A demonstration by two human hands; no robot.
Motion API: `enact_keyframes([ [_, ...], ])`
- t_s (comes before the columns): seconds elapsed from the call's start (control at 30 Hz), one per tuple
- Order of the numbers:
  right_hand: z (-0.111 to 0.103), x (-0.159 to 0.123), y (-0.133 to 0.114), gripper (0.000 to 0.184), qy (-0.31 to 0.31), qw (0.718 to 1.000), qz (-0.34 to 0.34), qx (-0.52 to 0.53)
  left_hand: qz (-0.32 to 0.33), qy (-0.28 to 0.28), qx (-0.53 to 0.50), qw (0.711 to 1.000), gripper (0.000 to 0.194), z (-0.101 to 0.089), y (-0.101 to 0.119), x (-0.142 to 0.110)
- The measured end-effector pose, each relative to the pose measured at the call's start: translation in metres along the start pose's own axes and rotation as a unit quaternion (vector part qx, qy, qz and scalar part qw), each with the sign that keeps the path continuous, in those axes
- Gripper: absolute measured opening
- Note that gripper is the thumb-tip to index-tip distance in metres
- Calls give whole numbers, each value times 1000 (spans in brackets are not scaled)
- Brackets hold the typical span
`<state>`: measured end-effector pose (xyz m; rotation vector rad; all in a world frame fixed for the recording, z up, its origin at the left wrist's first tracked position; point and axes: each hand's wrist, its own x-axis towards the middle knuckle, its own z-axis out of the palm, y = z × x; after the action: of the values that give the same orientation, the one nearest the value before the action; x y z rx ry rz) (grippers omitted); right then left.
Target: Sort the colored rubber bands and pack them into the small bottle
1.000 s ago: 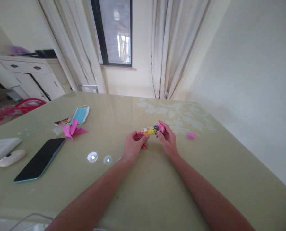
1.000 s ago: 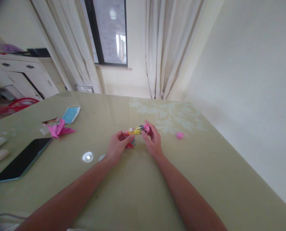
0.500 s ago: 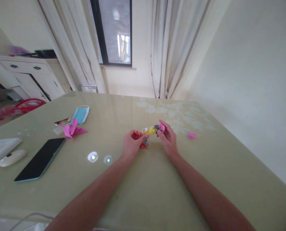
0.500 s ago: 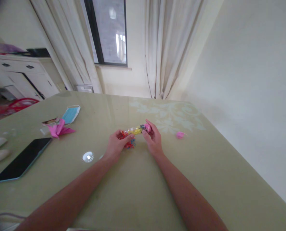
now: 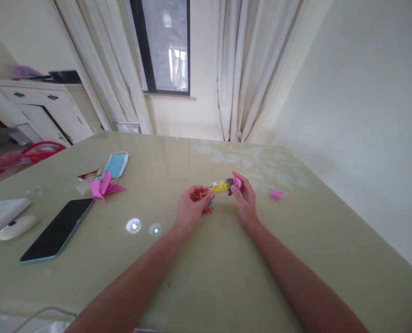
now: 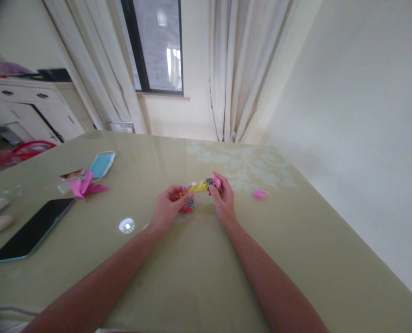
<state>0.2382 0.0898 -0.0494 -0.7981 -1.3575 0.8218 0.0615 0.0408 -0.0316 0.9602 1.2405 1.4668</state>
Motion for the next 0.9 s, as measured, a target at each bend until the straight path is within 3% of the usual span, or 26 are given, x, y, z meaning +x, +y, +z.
enact_keyframes([
  [0.17, 0, -2, -3, 46, -15, 1000, -7, -17, 3, -25, -13, 1000, 52, 1, 1, -2],
  [0.37, 2, -7, -8, 53, -63, 998, -5, -14, 56, -109, 11, 992, 40, 6, 0, -4],
  [0.7, 3, -6, -5, 54, -46, 999, 12, -2, 0, -46, -7, 999, 43, 6, 4, -6],
  [0.9, 3, -6, -5, 52, -42, 999, 9, -7, 13, 13, -1, 1000, 38, 6, 5, -7],
])
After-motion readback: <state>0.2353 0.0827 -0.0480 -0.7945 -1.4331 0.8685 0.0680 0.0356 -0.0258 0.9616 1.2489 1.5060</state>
